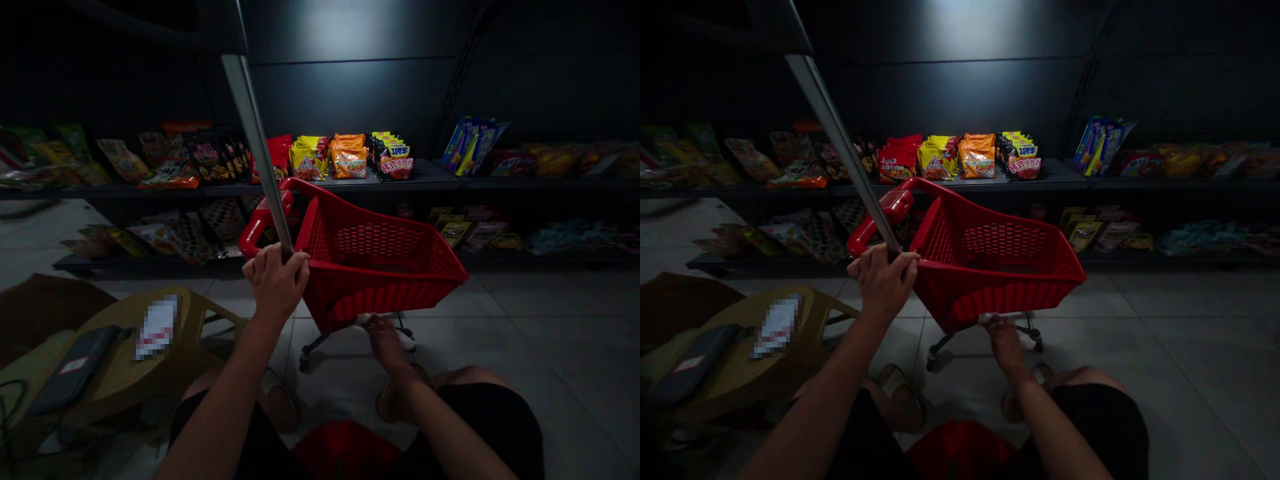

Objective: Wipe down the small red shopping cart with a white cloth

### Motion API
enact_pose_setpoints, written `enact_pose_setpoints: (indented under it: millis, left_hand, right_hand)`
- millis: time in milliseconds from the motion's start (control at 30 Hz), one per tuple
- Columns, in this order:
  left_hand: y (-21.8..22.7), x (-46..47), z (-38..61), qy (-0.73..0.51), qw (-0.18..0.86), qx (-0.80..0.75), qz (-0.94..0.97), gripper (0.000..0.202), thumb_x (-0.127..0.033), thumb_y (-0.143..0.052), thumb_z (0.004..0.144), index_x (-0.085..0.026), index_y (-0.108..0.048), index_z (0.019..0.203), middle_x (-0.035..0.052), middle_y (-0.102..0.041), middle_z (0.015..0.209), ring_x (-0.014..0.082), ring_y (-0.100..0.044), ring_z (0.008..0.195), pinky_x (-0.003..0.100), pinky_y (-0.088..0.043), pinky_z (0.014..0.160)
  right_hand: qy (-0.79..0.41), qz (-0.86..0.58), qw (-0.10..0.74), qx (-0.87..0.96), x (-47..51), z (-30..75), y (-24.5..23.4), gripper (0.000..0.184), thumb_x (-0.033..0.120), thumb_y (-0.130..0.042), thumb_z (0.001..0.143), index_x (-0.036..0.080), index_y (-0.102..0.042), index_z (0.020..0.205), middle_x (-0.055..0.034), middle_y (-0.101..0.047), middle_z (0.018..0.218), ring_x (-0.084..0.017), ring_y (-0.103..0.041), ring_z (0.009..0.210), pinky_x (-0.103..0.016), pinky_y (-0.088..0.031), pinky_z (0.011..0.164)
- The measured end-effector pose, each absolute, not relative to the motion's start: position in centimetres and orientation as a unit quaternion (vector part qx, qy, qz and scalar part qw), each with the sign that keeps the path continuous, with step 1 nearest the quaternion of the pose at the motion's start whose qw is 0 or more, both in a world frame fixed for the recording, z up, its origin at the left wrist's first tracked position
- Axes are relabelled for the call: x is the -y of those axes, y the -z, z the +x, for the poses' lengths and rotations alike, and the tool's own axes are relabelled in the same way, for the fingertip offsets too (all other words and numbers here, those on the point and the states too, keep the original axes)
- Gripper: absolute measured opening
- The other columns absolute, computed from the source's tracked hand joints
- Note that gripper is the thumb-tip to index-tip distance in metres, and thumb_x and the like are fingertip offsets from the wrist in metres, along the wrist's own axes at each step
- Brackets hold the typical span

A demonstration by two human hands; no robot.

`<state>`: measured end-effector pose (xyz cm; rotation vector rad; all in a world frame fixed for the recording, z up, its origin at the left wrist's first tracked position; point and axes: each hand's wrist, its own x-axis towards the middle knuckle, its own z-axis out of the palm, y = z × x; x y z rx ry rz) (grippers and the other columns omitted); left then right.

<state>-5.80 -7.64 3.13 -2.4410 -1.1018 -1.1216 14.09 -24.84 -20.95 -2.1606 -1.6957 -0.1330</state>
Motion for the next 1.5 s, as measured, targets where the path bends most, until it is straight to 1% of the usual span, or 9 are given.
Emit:
enact_pose_setpoints:
  millis: [167,333,667,867,1000,1067,1167,1267,1500]
  left_hand:
    - [-3.0,7.1,-6.2,0.384,0.111,0.379,-0.834,0.024,-0.034,-0.054,0.091,-0.029,-0.076,0.098,0.0101,-0.052,0.114,0.0308,-0.043,0.114,0.047,-0.031,0.100]
    - [-2.9,6.3,-7.4,0.383,0.120,0.358,-0.843,0.026,-0.036,-0.054,0.091,-0.029,-0.077,0.100,0.0099,-0.052,0.111,0.0304,-0.044,0.112,0.047,-0.032,0.101]
    - [-2.6,2.5,-10.5,0.382,0.148,0.337,-0.848,0.027,-0.035,-0.052,0.091,-0.027,-0.076,0.101,0.0119,-0.054,0.109,0.0317,-0.048,0.111,0.048,-0.035,0.102]
    - [-2.8,2.0,-10.0,0.388,0.106,0.366,-0.839,0.027,-0.038,-0.048,0.092,-0.024,-0.071,0.095,0.0116,-0.053,0.122,0.0322,-0.044,0.122,0.050,-0.031,0.109]
    - [-2.8,0.2,-10.4,0.404,0.079,0.410,-0.814,0.027,-0.043,-0.052,0.090,-0.022,-0.069,0.094,0.0117,-0.041,0.143,0.0351,-0.030,0.139,0.054,-0.025,0.113]
    - [-2.5,-1.1,-10.9,0.398,0.048,0.419,-0.814,0.032,-0.042,-0.051,0.091,-0.022,-0.067,0.110,0.0103,-0.025,0.157,0.0365,-0.016,0.148,0.058,-0.020,0.115]
    - [-1.1,-1.8,-11.0,0.411,-0.029,0.454,-0.790,0.070,-0.043,-0.054,0.089,-0.020,-0.030,0.152,0.0156,0.006,0.164,0.0387,0.005,0.151,0.061,-0.009,0.118]
    - [1.5,-0.1,-9.8,0.437,-0.153,0.497,-0.734,0.120,-0.041,-0.071,0.076,-0.013,0.015,0.155,0.0247,0.018,0.161,0.0378,0.013,0.150,0.055,-0.007,0.121]
    - [3.7,3.4,-9.0,0.446,-0.252,0.471,-0.718,0.098,-0.023,-0.059,0.083,-0.024,0.006,0.156,0.0110,0.007,0.165,0.0298,0.005,0.152,0.048,-0.007,0.124]
  right_hand:
    - [0.191,-0.646,0.388,0.629,23.9,11.1,10.9,0.037,0.012,-0.055,0.090,0.034,-0.071,0.115,-0.0050,-0.061,0.111,-0.019,-0.056,0.106,-0.036,-0.043,0.098]
    - [0.231,-0.686,0.315,0.614,20.0,10.6,2.6,0.053,0.018,-0.054,0.096,0.031,-0.045,0.146,-0.0082,-0.057,0.130,-0.021,-0.051,0.115,-0.038,-0.037,0.104]
    - [0.193,-0.761,0.154,0.600,32.4,27.3,5.5,0.042,0.018,-0.057,0.092,0.028,-0.058,0.133,-0.0056,-0.067,0.117,-0.022,-0.056,0.104,-0.036,-0.036,0.092]
    - [0.182,-0.783,0.118,0.582,32.8,24.2,4.5,0.038,0.017,-0.056,0.092,0.024,-0.059,0.129,-0.0065,-0.069,0.105,-0.022,-0.056,0.094,-0.035,-0.034,0.083]
    - [0.159,-0.757,0.129,0.620,31.8,18.9,3.6,0.044,0.019,-0.059,0.090,0.021,-0.054,0.135,-0.0058,-0.066,0.097,-0.022,-0.053,0.088,-0.035,-0.036,0.083]
    - [0.143,-0.737,0.143,0.645,31.6,17.1,3.5,0.044,0.021,-0.060,0.090,0.020,-0.053,0.134,-0.0061,-0.065,0.097,-0.022,-0.052,0.089,-0.036,-0.038,0.084]
    - [0.087,-0.706,0.176,0.680,31.3,14.7,3.5,0.038,0.023,-0.063,0.089,0.018,-0.056,0.127,-0.0066,-0.064,0.099,-0.023,-0.053,0.092,-0.036,-0.041,0.085]
    - [0.035,-0.691,0.216,0.689,30.8,11.9,3.9,0.040,0.024,-0.065,0.087,0.016,-0.055,0.125,-0.0088,-0.065,0.105,-0.023,-0.055,0.096,-0.037,-0.044,0.088]
    - [-0.070,-0.552,0.212,0.803,31.8,13.4,2.5,0.042,0.043,-0.063,0.091,0.023,-0.057,0.128,-0.0032,-0.069,0.100,-0.018,-0.063,0.097,-0.047,-0.028,0.115]
